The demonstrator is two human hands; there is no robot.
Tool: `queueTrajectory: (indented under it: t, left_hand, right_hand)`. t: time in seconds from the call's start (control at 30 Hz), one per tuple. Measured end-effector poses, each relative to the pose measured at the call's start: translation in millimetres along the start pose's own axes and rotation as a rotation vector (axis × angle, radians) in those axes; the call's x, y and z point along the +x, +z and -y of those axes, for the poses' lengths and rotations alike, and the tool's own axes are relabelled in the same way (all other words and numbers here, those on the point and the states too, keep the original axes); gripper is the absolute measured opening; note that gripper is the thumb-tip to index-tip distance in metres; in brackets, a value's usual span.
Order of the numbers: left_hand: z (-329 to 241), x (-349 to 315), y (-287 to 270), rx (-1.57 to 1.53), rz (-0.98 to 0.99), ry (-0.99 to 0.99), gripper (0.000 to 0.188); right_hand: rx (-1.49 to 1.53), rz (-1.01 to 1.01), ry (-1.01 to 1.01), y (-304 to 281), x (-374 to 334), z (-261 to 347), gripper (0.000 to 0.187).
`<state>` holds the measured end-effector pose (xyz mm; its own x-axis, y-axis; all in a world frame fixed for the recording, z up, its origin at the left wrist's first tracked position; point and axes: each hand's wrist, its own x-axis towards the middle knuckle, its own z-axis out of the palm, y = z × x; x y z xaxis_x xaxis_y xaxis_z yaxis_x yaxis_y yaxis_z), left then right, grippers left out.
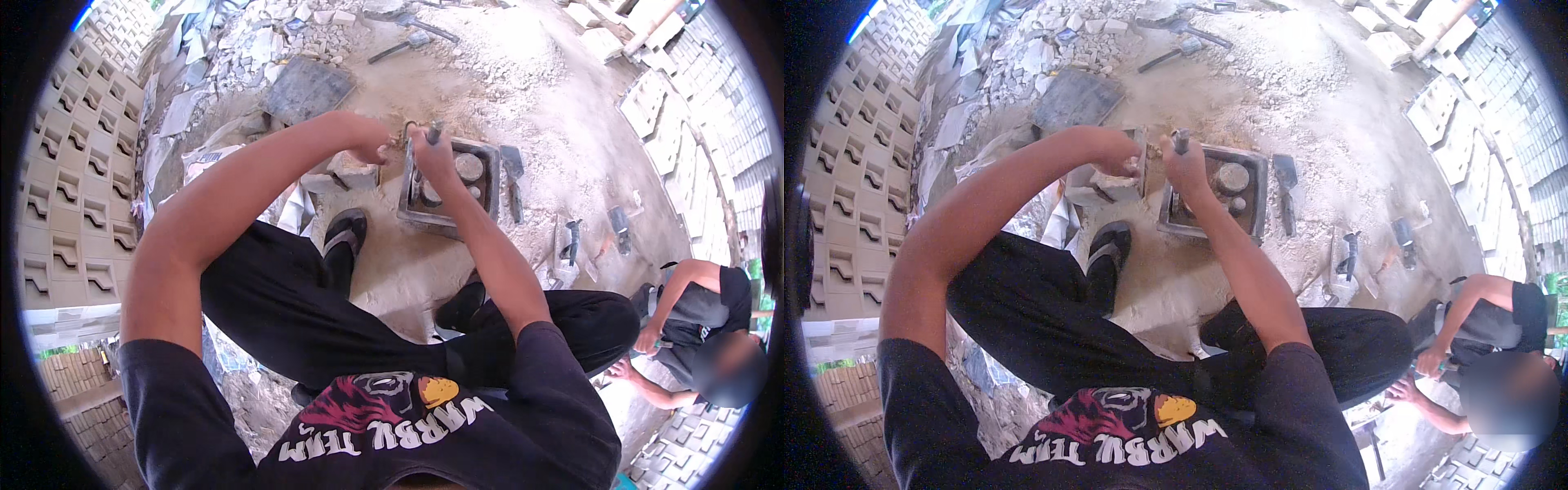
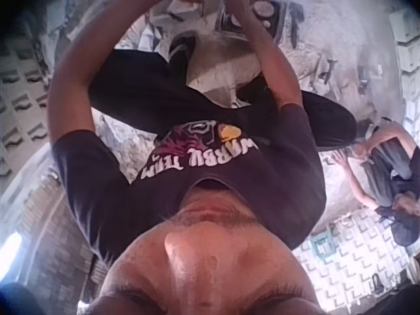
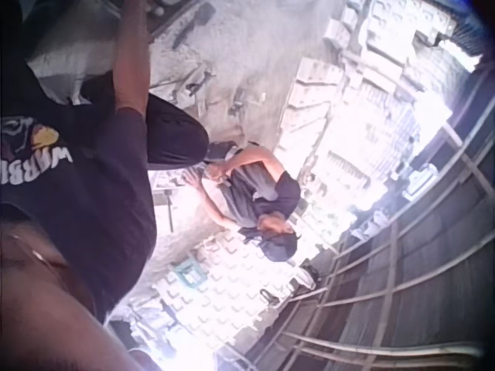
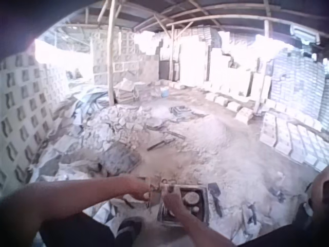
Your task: The person uses a small trowel and a cylindrical tool to press and shape light-colored material into a metal mold, clearing excess material by hand.
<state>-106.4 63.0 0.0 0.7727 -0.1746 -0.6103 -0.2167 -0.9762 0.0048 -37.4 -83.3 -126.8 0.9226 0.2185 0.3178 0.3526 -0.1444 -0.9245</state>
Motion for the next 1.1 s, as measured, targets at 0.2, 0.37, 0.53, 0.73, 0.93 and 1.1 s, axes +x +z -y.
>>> queueTrajectory:
  t: [0.2, 0.37, 0.53, 0.73, 0.93, 1.1]
  left_hand:
    - [12.0, 0.4, 13.3, 0.005, 0.059, -0.027, 0.048]
    - [25.1, 3.1, 13.1, 0.018, -0.008, -0.045, 0.050]
    - [26.8, 7.5, 5.8, -0.002, -0.028, 0.014, 0.049]
    - [21.8, 31.2, -15.9, -0.070, -0.116, 0.139, 0.044]
    - [19.4, 37.7, -10.7, 0.042, -0.019, 0.015, 0.041]
    - [22.9, 31.1, 22.4, 0.078, 0.051, -0.012, 0.044]
  right_hand:
    - [0.012, 0.077, -0.164, -5.6, -43.7, 33.4, 0.038]
    - [0.207, 0.090, 0.216, -8.3, -19.7, 32.3, 0.038]
    - [0.020, 0.170, 0.127, -4.4, -6.2, 15.9, 0.034]
    - [-0.004, 0.074, -0.136, -12.0, 4.6, 12.0, 0.045]
    - [0.097, -0.066, -0.166, -9.8, 49.3, -40.9, 0.034]
    - [0.045, 0.098, 0.270, 7.2, 68.6, 13.6, 0.035]
